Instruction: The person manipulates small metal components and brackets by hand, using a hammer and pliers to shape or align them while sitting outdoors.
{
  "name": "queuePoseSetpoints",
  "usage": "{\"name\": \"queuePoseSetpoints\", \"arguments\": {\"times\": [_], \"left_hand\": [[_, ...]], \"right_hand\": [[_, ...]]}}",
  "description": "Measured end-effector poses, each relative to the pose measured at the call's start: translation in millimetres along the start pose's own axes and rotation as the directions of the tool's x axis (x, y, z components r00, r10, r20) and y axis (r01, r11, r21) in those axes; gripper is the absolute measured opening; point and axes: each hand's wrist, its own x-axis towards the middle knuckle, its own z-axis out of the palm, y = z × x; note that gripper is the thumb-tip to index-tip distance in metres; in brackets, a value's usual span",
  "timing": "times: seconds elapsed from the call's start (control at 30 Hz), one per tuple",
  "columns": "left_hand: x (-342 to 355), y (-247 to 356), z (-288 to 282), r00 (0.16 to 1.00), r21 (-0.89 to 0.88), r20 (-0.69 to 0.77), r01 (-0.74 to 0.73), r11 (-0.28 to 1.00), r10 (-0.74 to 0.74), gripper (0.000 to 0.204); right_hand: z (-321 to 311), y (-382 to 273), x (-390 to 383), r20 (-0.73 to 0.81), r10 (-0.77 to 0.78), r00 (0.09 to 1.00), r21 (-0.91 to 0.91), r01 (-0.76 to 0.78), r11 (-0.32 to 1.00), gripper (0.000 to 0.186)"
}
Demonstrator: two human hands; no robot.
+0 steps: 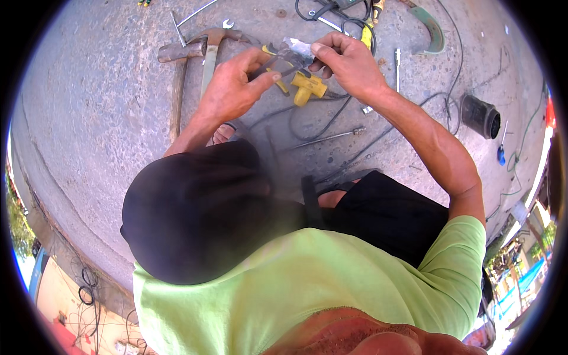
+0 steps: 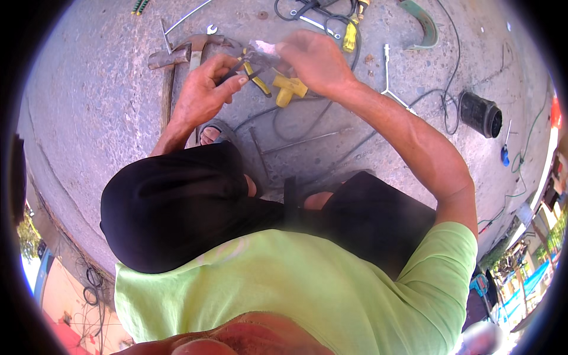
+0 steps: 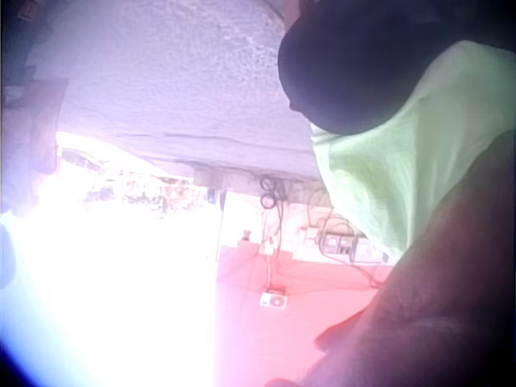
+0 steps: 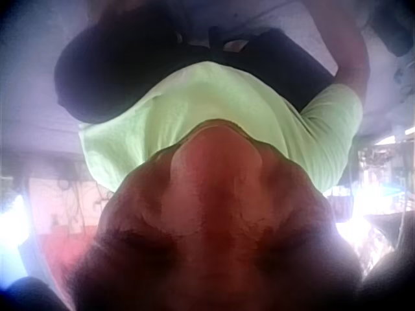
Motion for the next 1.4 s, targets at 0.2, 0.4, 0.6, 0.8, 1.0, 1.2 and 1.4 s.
{"name": "queuePoseSetpoints", "arguments": {"times": [0.2,0.4,0.6,0.8,1.0,1.2,1.4], "left_hand": [[0,-3,4,1.000,-0.010,-0.007,0.008,1.000,-0.008,0.033],[-1,-2,5,0.999,-0.076,0.006,0.033,0.997,-0.033,0.031],[-2,3,6,0.999,-0.101,0.009,0.038,0.994,-0.038,0.029],[-2,4,6,0.999,-0.108,0.009,0.038,0.993,-0.037,0.029],[-3,2,7,0.999,-0.113,0.000,0.048,0.992,-0.049,0.030],[0,-2,5,0.998,-0.130,0.000,0.062,0.990,-0.063,0.031],[3,-10,2,0.998,-0.130,0.026,0.056,0.990,-0.053,0.033]], "right_hand": [[3,1,-1,-0.005,0.022,1.000,-0.005,-0.022,1.000,0.026],[3,4,-2,-0.021,0.000,1.000,-0.001,0.000,1.000,0.026],[2,5,-1,-0.012,-0.062,0.998,-0.075,0.061,0.995,0.026],[3,5,-1,-0.021,-0.059,0.998,-0.071,0.058,0.996,0.027],[6,3,-2,-0.029,-0.075,0.997,-0.052,0.073,0.996,0.027],[5,-1,-5,-0.018,-0.053,0.998,0.054,0.054,0.997,0.025],[3,-1,-5,0.023,-0.061,0.998,0.019,0.060,0.998,0.024]]}}
